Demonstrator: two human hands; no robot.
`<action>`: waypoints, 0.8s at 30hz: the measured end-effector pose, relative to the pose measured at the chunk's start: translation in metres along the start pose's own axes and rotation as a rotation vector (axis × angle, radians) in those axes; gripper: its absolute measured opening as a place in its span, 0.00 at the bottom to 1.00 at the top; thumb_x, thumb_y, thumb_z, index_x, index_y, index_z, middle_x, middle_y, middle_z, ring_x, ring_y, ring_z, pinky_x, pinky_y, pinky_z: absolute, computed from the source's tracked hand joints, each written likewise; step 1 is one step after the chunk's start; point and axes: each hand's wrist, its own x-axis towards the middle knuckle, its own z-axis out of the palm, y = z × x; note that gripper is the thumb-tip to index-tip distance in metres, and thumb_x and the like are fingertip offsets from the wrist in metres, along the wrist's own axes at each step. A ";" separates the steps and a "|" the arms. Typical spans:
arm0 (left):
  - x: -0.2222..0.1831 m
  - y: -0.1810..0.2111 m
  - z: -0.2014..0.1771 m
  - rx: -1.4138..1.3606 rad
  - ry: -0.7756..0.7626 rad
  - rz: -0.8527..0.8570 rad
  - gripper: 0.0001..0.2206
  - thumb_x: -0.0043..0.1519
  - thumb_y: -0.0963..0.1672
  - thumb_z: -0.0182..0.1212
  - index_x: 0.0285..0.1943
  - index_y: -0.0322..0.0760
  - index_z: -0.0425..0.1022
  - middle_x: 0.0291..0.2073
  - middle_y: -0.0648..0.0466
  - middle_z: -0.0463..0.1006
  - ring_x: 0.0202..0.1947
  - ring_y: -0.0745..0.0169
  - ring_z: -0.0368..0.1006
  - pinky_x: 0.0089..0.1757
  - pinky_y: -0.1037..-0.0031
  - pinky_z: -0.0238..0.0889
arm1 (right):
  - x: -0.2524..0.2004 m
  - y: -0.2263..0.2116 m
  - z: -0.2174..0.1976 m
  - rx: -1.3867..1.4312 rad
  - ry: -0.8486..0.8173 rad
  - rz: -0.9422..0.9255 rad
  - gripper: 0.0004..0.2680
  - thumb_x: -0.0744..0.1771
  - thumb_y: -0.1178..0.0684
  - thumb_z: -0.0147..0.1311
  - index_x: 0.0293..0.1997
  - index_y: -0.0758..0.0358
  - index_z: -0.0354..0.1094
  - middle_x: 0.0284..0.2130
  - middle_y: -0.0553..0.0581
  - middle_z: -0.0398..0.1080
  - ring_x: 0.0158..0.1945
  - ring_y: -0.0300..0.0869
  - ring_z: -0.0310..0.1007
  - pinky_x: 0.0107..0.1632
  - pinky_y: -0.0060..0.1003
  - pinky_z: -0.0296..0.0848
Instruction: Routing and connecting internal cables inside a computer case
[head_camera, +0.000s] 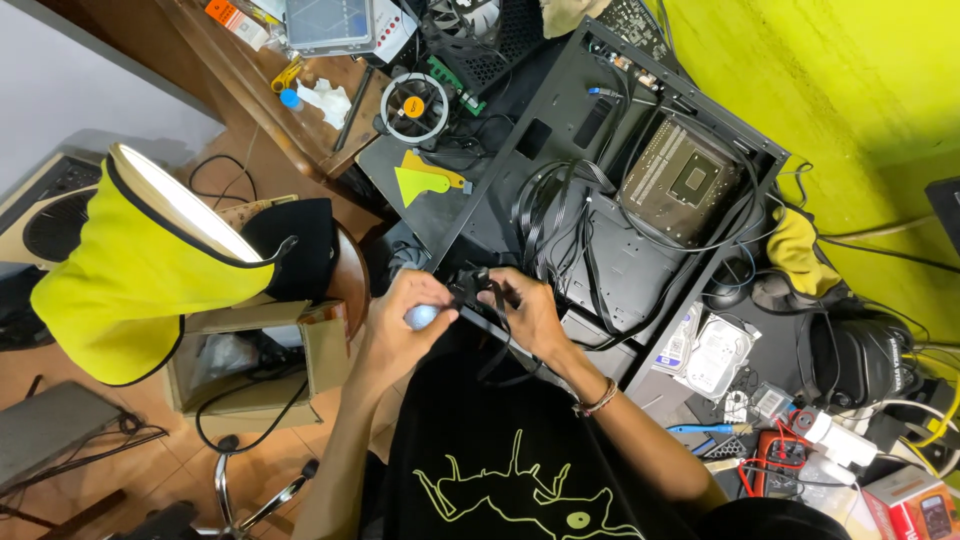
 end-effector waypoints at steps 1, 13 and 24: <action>-0.001 -0.002 0.000 0.000 0.001 -0.001 0.13 0.45 0.37 0.62 0.37 0.33 0.65 0.27 0.48 0.76 0.30 0.54 0.75 0.35 0.68 0.67 | -0.001 0.005 0.002 0.000 -0.001 0.000 0.05 0.58 0.58 0.57 0.32 0.59 0.68 0.14 0.54 0.66 0.17 0.36 0.62 0.23 0.28 0.63; -0.006 -0.001 -0.002 0.213 -0.253 0.002 0.09 0.44 0.37 0.59 0.32 0.40 0.75 0.25 0.50 0.73 0.32 0.53 0.72 0.36 0.69 0.65 | -0.001 0.004 0.007 0.125 0.170 0.000 0.08 0.58 0.59 0.59 0.37 0.62 0.69 0.21 0.56 0.69 0.26 0.36 0.67 0.28 0.26 0.67; -0.004 0.017 0.009 0.186 -0.309 -0.071 0.07 0.47 0.40 0.59 0.33 0.40 0.73 0.26 0.51 0.74 0.33 0.52 0.72 0.34 0.70 0.66 | 0.003 -0.009 0.011 0.285 0.114 0.026 0.09 0.57 0.62 0.57 0.38 0.65 0.67 0.24 0.59 0.71 0.29 0.35 0.68 0.33 0.30 0.70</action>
